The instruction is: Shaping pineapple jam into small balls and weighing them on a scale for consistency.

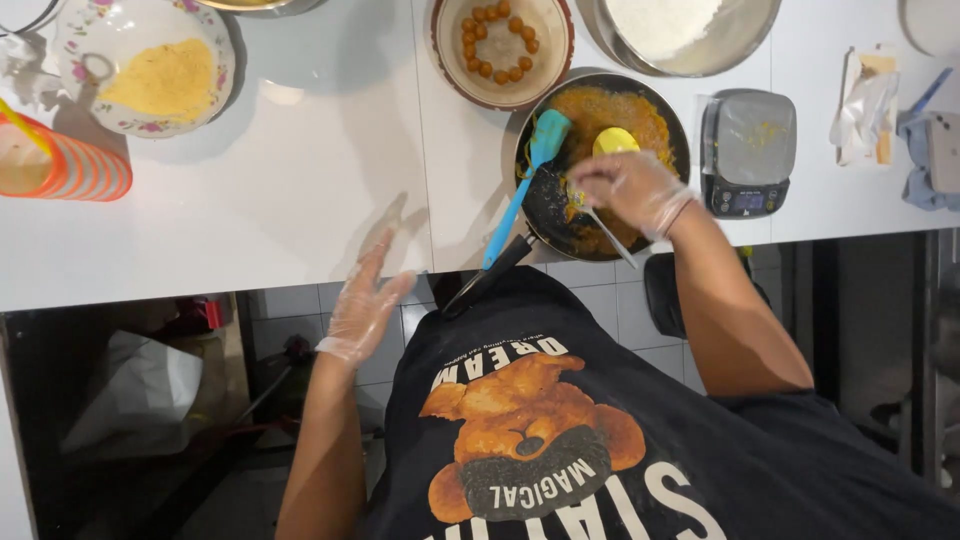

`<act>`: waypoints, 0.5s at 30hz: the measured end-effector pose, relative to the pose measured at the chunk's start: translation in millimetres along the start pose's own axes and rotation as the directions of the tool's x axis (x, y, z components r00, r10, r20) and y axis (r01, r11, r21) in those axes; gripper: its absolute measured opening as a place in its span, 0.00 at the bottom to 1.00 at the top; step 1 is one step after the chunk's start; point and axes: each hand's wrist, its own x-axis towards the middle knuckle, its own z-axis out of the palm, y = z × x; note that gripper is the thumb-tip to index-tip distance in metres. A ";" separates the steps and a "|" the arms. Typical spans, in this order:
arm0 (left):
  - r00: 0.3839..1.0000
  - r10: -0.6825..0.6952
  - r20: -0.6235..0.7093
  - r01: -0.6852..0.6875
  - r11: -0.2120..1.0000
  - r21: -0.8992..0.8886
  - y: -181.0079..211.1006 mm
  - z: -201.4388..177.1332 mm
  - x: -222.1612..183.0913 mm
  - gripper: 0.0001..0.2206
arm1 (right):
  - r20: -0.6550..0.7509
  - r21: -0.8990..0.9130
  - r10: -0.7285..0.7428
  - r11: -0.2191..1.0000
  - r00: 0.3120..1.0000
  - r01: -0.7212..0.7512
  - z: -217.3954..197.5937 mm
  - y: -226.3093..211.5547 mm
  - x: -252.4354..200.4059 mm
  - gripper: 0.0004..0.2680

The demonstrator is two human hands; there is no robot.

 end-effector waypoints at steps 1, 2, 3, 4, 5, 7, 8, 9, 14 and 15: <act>0.991 -0.109 0.079 0.085 0.963 0.254 -17.2 4.6 9.0 0.33 | 0.038 -0.281 0.011 0.960 0.999 0.000 9.9 38.0 -1.8 0.09; 0.965 -0.230 0.122 0.141 0.856 0.498 -33.9 9.1 17.8 0.39 | 0.072 -0.538 0.035 0.843 0.997 0.009 19.8 75.6 -4.0 0.09; 0.966 -0.225 0.130 0.132 0.855 0.502 -28.8 13.9 19.1 0.39 | 0.062 -0.536 0.038 0.844 0.997 0.001 33.4 112.5 -0.9 0.09; 0.951 -0.247 0.185 0.098 0.810 0.578 -23.6 18.9 20.2 0.34 | 0.017 -0.663 0.132 0.743 0.991 -0.087 47.0 149.5 2.2 0.10; 0.933 -0.272 0.235 0.058 0.760 0.648 -18.7 24.1 21.2 0.31 | -0.042 -0.769 0.216 0.616 0.975 -0.170 60.7 186.5 5.6 0.11; 0.921 -0.264 0.286 -0.008 0.722 0.692 -0.9 29.1 17.3 0.29 | -0.126 -0.755 0.248 0.604 0.961 -0.254 68.5 156.9 -9.6 0.09; 0.907 -0.262 0.329 -0.067 0.682 0.728 8.4 31.4 15.6 0.28 | -0.199 -0.738 0.276 0.589 0.940 -0.329 72.3 141.8 -16.0 0.08; 0.906 -0.260 0.334 -0.074 0.680 0.730 6.4 34.6 15.6 0.28 | -0.205 -0.734 0.279 0.590 0.938 -0.336 73.6 138.5 -15.3 0.08; 0.900 -0.234 0.366 -0.142 0.637 0.758 -16.7 52.7 25.3 0.27 | -0.311 -0.673 0.324 0.589 0.893 -0.448 75.6 112.9 -22.3 0.19; 0.901 -0.231 0.369 -0.147 0.636 0.758 -18.7 54.6 25.1 0.27 | -0.316 -0.671 0.323 0.589 0.892 -0.451 77.0 112.1 -20.3 0.19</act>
